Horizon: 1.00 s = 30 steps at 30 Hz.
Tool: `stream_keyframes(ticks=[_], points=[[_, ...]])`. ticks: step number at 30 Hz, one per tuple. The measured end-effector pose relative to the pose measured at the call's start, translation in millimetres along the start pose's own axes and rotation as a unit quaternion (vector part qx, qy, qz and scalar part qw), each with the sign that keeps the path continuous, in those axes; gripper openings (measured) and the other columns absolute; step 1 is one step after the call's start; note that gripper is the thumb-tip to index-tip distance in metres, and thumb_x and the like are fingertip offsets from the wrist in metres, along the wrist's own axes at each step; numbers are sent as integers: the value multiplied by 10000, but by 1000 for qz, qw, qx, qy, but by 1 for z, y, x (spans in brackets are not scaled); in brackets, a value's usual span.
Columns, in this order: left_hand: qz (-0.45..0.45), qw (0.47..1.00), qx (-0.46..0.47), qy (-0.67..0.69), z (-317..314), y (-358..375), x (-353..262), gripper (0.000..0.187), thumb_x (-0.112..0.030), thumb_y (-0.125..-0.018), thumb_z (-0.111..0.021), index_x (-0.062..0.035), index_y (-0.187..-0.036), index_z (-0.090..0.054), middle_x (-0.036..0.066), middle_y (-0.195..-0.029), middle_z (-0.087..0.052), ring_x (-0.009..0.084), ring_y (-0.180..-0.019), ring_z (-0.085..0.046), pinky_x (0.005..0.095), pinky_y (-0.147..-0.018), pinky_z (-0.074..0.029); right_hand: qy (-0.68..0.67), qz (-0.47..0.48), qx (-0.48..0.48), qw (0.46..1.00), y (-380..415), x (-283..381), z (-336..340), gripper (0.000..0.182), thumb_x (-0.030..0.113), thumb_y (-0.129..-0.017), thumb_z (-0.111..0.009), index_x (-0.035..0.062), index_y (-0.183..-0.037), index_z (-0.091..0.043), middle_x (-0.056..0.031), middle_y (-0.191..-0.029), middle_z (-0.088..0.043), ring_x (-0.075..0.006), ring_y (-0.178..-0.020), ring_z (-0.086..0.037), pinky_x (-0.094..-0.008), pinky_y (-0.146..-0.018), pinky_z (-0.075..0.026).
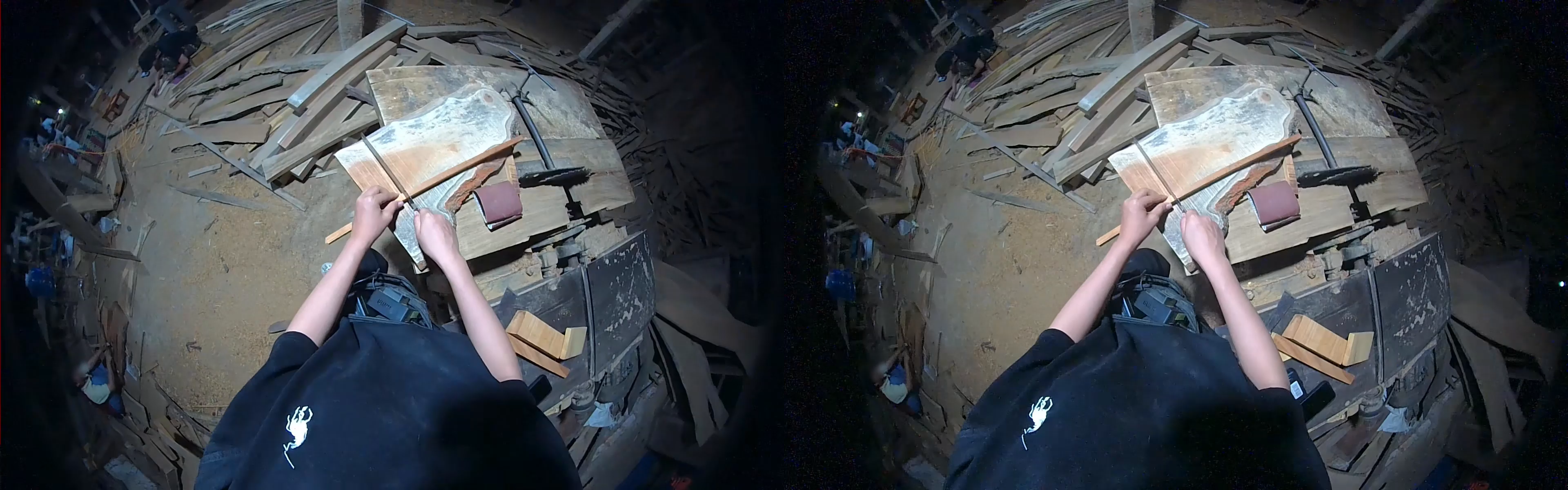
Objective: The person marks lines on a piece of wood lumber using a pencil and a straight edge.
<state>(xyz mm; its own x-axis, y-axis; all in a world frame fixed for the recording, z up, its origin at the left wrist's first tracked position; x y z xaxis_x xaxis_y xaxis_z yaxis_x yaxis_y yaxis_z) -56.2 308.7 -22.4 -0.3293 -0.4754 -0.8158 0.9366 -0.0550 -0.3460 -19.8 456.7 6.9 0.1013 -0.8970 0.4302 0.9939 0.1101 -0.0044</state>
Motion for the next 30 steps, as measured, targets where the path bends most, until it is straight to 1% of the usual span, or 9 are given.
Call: stream_keyframes(ticks=[3,7,13,16,19,23,25,28,30], points=[[-22,999,-8,-25,0,1,-1,184,-143,-675,-705,-11,-800,-676,119,-733,-613,251,-680,-596,323,-619,-468,11,-24,18,999,0,2,1,291,194,-871,-393,-20,-777,-568,-270,-671,-578,-410,-680,-597,-484,-634,-474],[-35,999,-8,-35,0,1,1,187,-166,-683,-703,-16,-791,-676,118,-729,-611,264,-690,-587,341,-635,-465,0,-29,37,999,-1,5,3,306,202,-877,-389,-28,-783,-569,-278,-692,-578,-421,-700,-590,-494,-652,-465],[-46,998,-14,-35,0,1,1,176,-168,-690,-699,-18,-777,-674,118,-726,-610,263,-691,-587,337,-633,-465,-2,-48,46,998,-2,8,5,321,223,-888,-391,-31,-798,-565,-283,-711,-577,-432,-716,-581,-508,-667,-451],[-35,999,-20,-24,-1,3,-1,142,-126,-675,-688,-14,-761,-668,123,-709,-591,285,-702,-568,362,-650,-466,-1,-46,48,998,-2,10,8,319,221,-891,-390,-30,-797,-562,-285,-712,-577,-431,-716,-582,-510,-658,-453],[-85,993,-41,-74,0,5,-4,155,-150,-691,-692,-19,-771,-670,110,-711,-599,262,-683,-572,339,-625,-461,4,-41,35,999,1,9,5,314,218,-895,-390,-29,-797,-558,-284,-706,-577,-432,-706,-584,-507,-644,-459],[-88,989,-76,-93,-6,11,-3,133,-136,-686,-691,-31,-765,-669,98,-700,-576,253,-680,-552,340,-620,-455,-2,-40,31,999,3,11,3,297,206,-892,-389,-32,-807,-545,-280,-689,-579,-427,-688,-590,-500,-637,-468],[-97,986,-83,-104,-6,10,-5,128,-130,-680,-694,-33,-760,-666,91,-690,-556,246,-678,-538,339,-614,-450,14,-47,26,998,7,18,5,267,178,-877,-394,-37,-813,-537,-274,-672,-583,-414,-681,-602,-491,-634,-475],[-99,985,-72,-118,-4,10,-8,130,-123,-673,-697,-32,-759,-661,80,-665,-515,238,-658,-509,339,-608,-431,33,-55,16,998,10,19,2,258,185,-883,-398,-30,-817,-526,-260,-663,-587,-401,-670,-605,-487,-625,-477],[-119,981,-81,-130,-3,8,-5,132,-123,-668,-701,-34,-758,-662,76,-655,-500,235,-646,-496,340,-603,-416,20,-60,19,998,25,15,5,254,186,-887,-401,-23,-813,-525,-257,-653,-583,-398,-651,-602,-490,-608,-473]])
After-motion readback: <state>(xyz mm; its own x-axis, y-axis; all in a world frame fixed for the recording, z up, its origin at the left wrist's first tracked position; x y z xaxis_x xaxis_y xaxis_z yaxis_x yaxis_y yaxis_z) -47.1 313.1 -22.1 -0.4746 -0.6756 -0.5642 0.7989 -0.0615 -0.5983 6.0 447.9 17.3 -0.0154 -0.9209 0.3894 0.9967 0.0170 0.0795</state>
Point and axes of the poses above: each hand's wrist, its own y-axis away from the middle knuckle, its own z-axis out of the back of the hand, x = y × z, the point moved 1 cm from there along -y, towards the middle knuckle
